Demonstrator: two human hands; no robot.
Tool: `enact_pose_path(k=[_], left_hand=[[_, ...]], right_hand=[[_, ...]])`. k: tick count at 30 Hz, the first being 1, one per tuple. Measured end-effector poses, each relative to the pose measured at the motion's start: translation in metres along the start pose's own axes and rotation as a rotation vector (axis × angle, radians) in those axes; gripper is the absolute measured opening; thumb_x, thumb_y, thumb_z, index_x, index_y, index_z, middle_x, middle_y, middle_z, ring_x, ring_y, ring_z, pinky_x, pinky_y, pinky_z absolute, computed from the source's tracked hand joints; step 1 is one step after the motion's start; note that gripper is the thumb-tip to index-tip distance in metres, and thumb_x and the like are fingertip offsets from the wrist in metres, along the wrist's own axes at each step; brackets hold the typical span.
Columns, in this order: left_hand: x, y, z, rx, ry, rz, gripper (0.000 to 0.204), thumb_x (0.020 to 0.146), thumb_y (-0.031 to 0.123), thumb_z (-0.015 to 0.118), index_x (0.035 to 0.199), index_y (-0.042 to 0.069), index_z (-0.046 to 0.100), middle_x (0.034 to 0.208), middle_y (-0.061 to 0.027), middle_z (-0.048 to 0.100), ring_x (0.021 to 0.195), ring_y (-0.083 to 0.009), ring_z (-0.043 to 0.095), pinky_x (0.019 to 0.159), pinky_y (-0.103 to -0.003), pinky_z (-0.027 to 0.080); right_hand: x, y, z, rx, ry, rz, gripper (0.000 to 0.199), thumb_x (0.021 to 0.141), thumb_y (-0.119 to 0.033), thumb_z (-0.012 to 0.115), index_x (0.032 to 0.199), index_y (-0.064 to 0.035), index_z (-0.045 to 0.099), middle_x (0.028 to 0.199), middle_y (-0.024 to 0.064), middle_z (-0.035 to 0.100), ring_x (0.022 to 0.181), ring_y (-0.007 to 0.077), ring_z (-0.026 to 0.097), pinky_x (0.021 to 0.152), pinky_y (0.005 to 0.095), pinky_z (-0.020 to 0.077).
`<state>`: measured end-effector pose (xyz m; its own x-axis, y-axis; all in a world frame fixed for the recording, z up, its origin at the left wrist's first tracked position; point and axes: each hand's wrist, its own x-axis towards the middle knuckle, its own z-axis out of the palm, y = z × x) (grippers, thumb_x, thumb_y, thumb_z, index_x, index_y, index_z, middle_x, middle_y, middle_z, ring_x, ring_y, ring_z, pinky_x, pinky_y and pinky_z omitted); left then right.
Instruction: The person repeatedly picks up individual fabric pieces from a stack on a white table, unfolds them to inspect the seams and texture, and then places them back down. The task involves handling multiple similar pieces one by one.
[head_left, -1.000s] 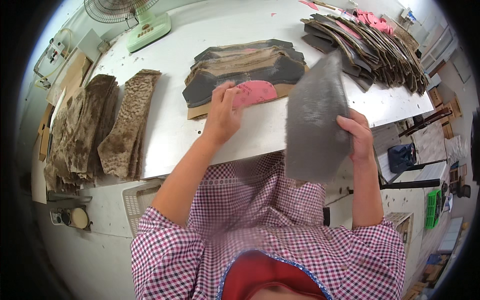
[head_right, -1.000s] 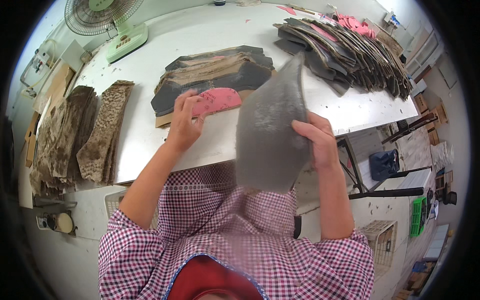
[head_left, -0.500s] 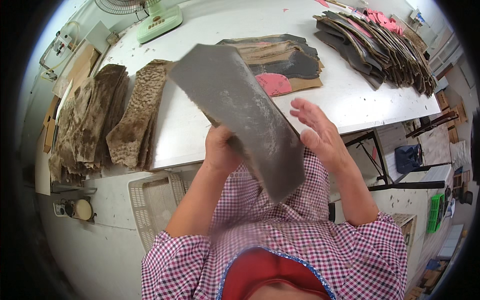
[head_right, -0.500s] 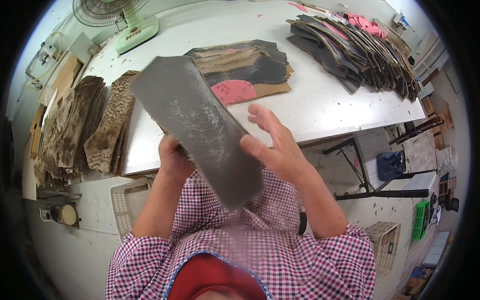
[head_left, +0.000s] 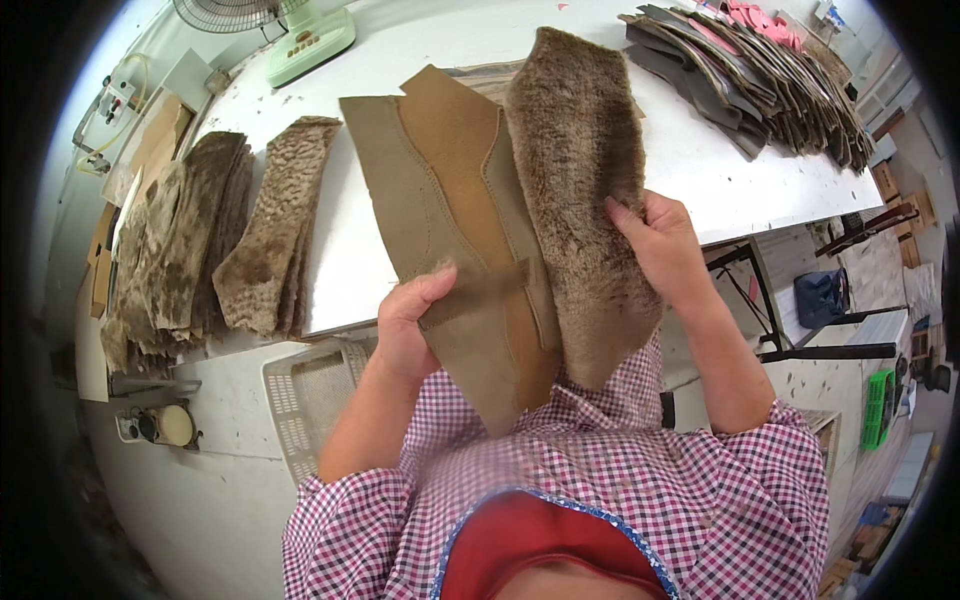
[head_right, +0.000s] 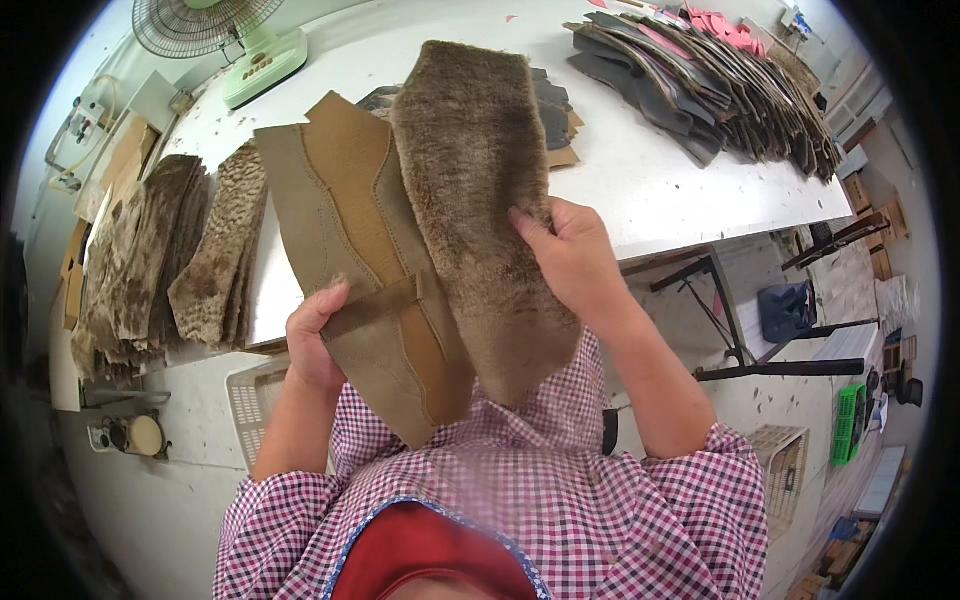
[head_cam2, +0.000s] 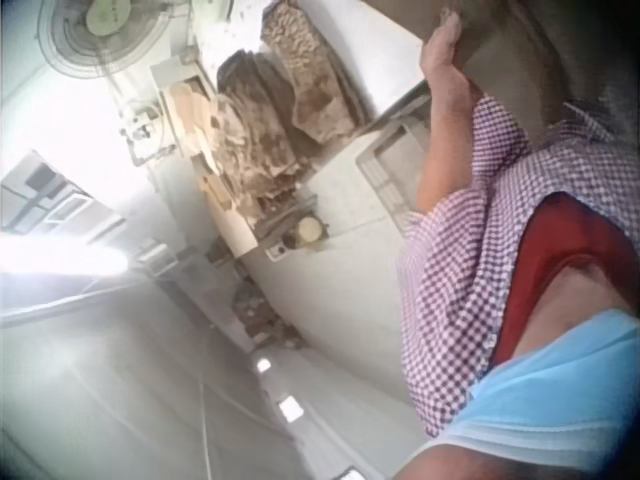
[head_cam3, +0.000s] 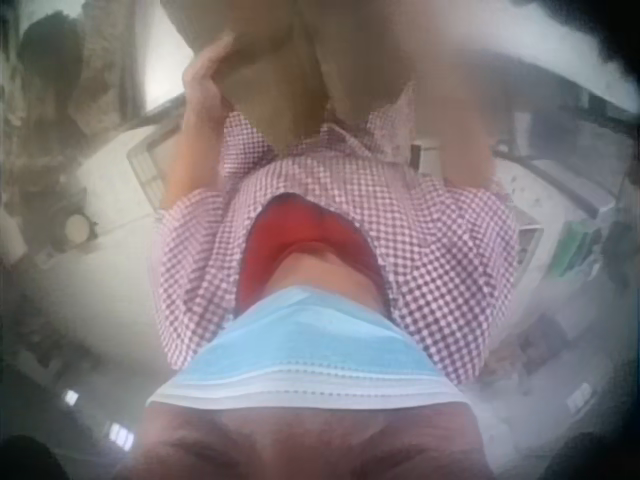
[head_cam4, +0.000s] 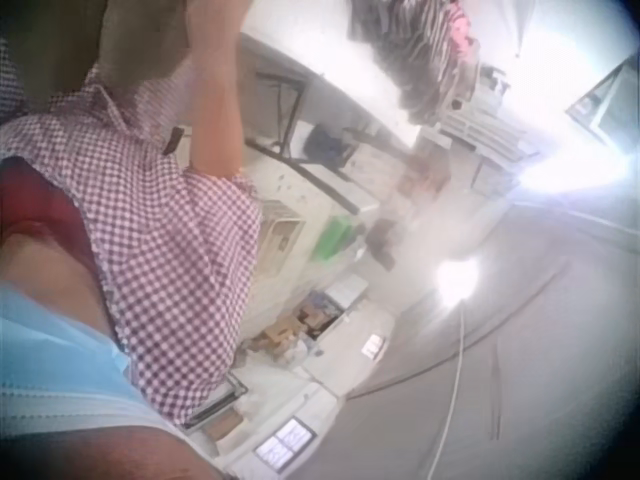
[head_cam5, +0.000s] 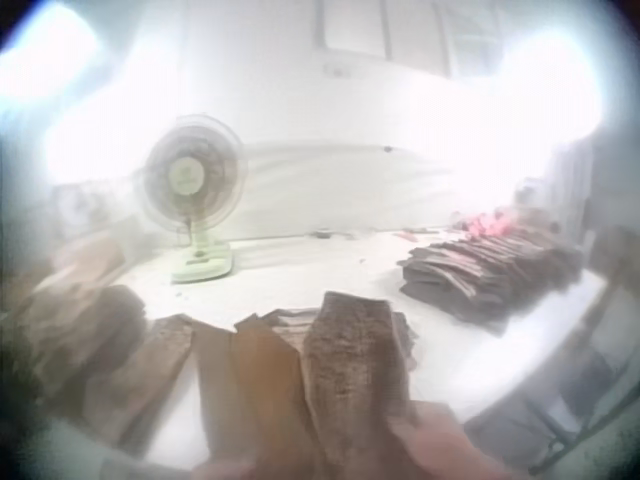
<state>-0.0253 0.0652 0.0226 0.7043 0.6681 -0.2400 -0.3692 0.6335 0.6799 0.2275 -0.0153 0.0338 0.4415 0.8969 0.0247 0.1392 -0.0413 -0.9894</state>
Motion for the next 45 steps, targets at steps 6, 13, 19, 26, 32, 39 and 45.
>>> enact_pose_path(k=[6,13,19,26,32,39,45], left_hand=[[-0.009,-0.026,0.010,-0.262,-0.139,0.015,0.058,0.080,0.017,0.055,0.131,-0.009,0.044,0.125,-0.0210,0.056,0.113,-0.0339,0.057,0.100,-0.043,0.045],[-0.007,-0.032,0.015,-0.163,-0.056,0.006,0.063,0.078,0.018,0.054,0.134,-0.008,0.040,0.131,-0.0213,0.052,0.118,-0.0343,0.053,0.102,-0.044,0.043],[-0.011,-0.025,0.025,-0.085,-0.072,0.066,0.063,0.079,0.017,0.054,0.135,-0.007,0.039,0.132,-0.0211,0.051,0.121,-0.0348,0.052,0.104,-0.044,0.041],[-0.011,-0.034,0.031,0.022,-0.104,0.153,0.067,0.077,0.019,0.051,0.137,-0.006,0.036,0.136,-0.0205,0.048,0.124,-0.0336,0.048,0.107,-0.043,0.037],[-0.016,-0.033,0.026,0.116,-0.105,0.144,0.070,0.075,0.022,0.051,0.137,-0.006,0.036,0.136,-0.0203,0.048,0.124,-0.0330,0.049,0.108,-0.042,0.036],[-0.015,-0.034,0.020,0.031,-0.188,0.104,0.054,0.081,0.013,0.054,0.131,-0.006,0.047,0.133,-0.0168,0.053,0.122,-0.0280,0.051,0.104,-0.039,0.040],[-0.019,-0.040,0.026,0.146,-0.113,0.122,0.053,0.083,0.016,0.051,0.132,-0.005,0.048,0.133,-0.0159,0.052,0.123,-0.0276,0.049,0.106,-0.039,0.037]], right_hand=[[-0.005,0.025,0.033,-0.120,-0.073,-0.150,0.022,0.094,-0.013,0.056,0.104,0.0063,0.063,0.087,0.0089,0.069,0.081,0.0100,0.058,0.072,0.0289,0.0502],[0.003,0.050,0.050,0.106,-0.256,-0.027,0.026,0.092,-0.016,0.060,0.106,0.0047,0.064,0.089,0.0132,0.069,0.084,0.0114,0.059,0.076,0.0294,0.0503],[-0.003,-0.008,0.020,-0.494,0.266,-0.620,0.020,0.087,-0.013,0.066,0.100,0.0016,0.063,0.086,0.0130,0.063,0.074,0.0274,0.062,0.067,0.0358,0.0513],[-0.046,-0.034,0.031,-0.337,0.012,-0.447,0.016,0.083,-0.001,0.067,0.099,0.0027,0.064,0.088,0.0113,0.066,0.079,0.0167,0.064,0.070,0.0255,0.0518],[-0.047,-0.046,0.029,-0.119,-0.139,-0.173,0.019,0.082,-0.004,0.070,0.097,0.0063,0.066,0.087,0.0078,0.067,0.079,0.0120,0.064,0.071,0.0243,0.0524],[-0.051,-0.051,0.027,-0.104,-0.124,-0.130,0.021,0.084,-0.009,0.068,0.098,0.0062,0.066,0.086,0.0137,0.069,0.078,0.0154,0.067,0.069,0.0268,0.0534],[-0.063,-0.046,0.037,-0.112,0.003,-0.253,0.012,0.084,-0.002,0.065,0.094,0.0052,0.064,0.079,0.0110,0.066,0.066,0.0132,0.062,0.059,0.0247,0.0485]])
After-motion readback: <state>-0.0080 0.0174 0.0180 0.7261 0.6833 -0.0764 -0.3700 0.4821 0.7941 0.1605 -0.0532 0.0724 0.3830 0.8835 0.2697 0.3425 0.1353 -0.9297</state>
